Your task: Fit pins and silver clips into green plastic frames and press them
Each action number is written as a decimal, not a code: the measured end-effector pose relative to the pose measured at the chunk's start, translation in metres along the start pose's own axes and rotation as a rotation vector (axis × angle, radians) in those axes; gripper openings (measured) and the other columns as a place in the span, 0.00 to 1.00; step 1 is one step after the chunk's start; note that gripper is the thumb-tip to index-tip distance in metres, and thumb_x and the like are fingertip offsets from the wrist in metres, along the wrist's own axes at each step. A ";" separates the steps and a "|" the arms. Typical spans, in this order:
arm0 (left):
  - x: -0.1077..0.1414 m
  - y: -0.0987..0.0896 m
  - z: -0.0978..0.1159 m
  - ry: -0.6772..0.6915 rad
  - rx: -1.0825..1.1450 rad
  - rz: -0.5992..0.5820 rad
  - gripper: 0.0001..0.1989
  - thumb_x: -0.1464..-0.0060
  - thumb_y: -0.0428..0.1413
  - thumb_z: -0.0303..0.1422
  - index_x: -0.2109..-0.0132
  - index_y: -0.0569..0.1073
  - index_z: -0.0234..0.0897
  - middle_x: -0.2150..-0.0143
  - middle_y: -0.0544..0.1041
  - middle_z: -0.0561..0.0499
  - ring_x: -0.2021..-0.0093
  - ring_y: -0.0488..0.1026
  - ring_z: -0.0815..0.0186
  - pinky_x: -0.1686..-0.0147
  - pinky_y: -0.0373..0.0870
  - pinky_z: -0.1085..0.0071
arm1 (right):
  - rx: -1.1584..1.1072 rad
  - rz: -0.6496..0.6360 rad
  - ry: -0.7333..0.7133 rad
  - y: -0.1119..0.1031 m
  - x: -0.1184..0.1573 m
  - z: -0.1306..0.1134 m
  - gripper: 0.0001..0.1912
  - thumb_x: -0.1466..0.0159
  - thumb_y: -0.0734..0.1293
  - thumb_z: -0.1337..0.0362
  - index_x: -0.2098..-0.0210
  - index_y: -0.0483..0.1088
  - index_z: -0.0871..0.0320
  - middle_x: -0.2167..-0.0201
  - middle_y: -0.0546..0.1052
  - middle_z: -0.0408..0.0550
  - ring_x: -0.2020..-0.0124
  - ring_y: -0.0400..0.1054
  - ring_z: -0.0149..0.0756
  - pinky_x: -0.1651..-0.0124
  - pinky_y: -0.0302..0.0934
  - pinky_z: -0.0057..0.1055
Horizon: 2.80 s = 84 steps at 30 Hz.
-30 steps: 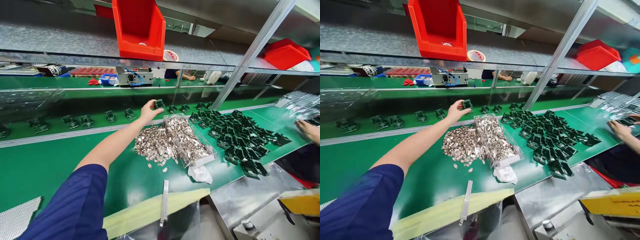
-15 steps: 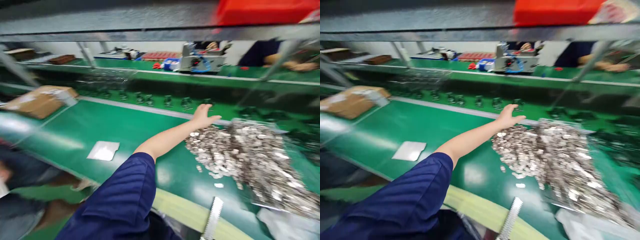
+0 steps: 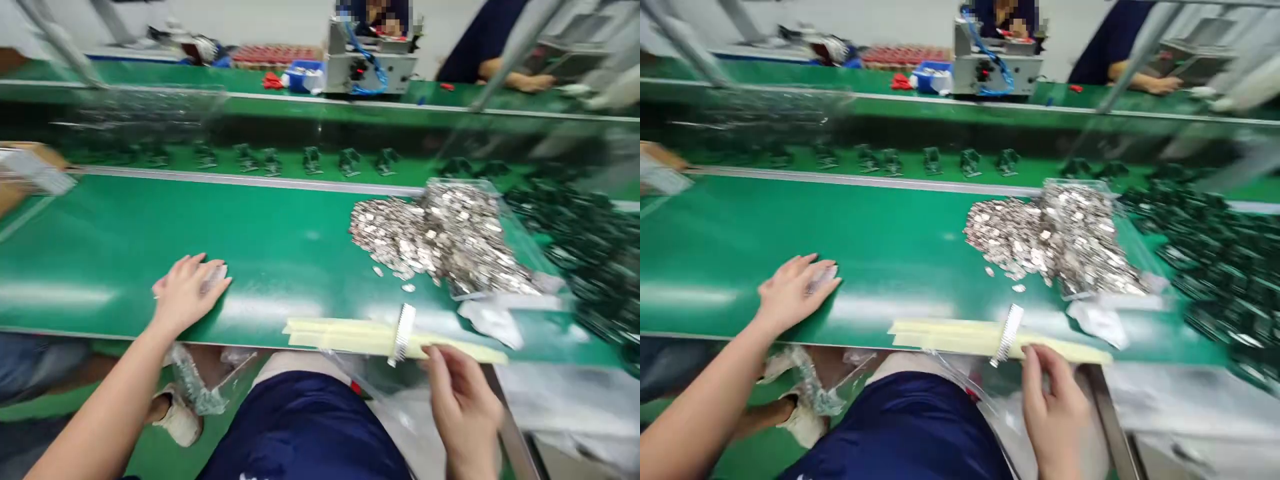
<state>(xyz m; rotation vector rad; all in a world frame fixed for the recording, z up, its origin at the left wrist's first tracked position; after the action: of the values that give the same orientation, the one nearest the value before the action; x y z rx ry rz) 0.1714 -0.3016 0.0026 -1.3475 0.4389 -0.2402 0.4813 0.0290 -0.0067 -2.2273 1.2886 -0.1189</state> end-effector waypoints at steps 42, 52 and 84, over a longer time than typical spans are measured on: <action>-0.010 0.034 0.175 0.997 0.631 -0.263 0.48 0.64 0.63 0.41 0.37 0.52 0.35 0.37 0.61 0.33 0.36 0.59 0.43 0.39 0.57 0.45 | -0.856 -0.437 0.477 0.082 0.016 -0.053 0.16 0.42 0.71 0.51 0.66 0.67 0.56 0.74 0.69 0.40 0.79 0.62 0.27 0.77 0.65 0.24; -0.001 0.037 0.178 1.029 0.618 -0.268 0.49 0.65 0.63 0.39 0.36 0.52 0.35 0.37 0.60 0.32 0.37 0.58 0.43 0.40 0.56 0.45 | -0.740 -0.513 0.430 0.090 0.014 -0.048 0.17 0.39 0.69 0.51 0.65 0.62 0.56 0.75 0.68 0.37 0.83 0.63 0.25 0.80 0.63 0.23; -0.044 0.028 0.255 1.470 0.534 -0.822 0.27 0.51 0.63 0.37 0.42 0.71 0.44 0.32 0.60 0.41 0.32 0.54 0.48 0.35 0.53 0.47 | -0.632 -0.464 0.451 0.047 0.036 0.002 0.26 0.39 0.64 0.41 0.72 0.71 0.60 0.78 0.73 0.46 0.80 0.67 0.32 0.76 0.61 0.27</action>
<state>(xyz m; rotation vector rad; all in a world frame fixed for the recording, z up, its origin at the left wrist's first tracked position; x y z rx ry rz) 0.2418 -0.0523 0.0226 -0.5366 0.8986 -1.9362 0.4646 -0.0178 -0.0393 -3.1618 1.0890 -0.4655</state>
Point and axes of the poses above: each hand's wrist, its own x-axis away from the middle knuckle, its own y-axis out of the palm, z = x × y, the point moved 1 cm from there along -x, towards the middle knuckle
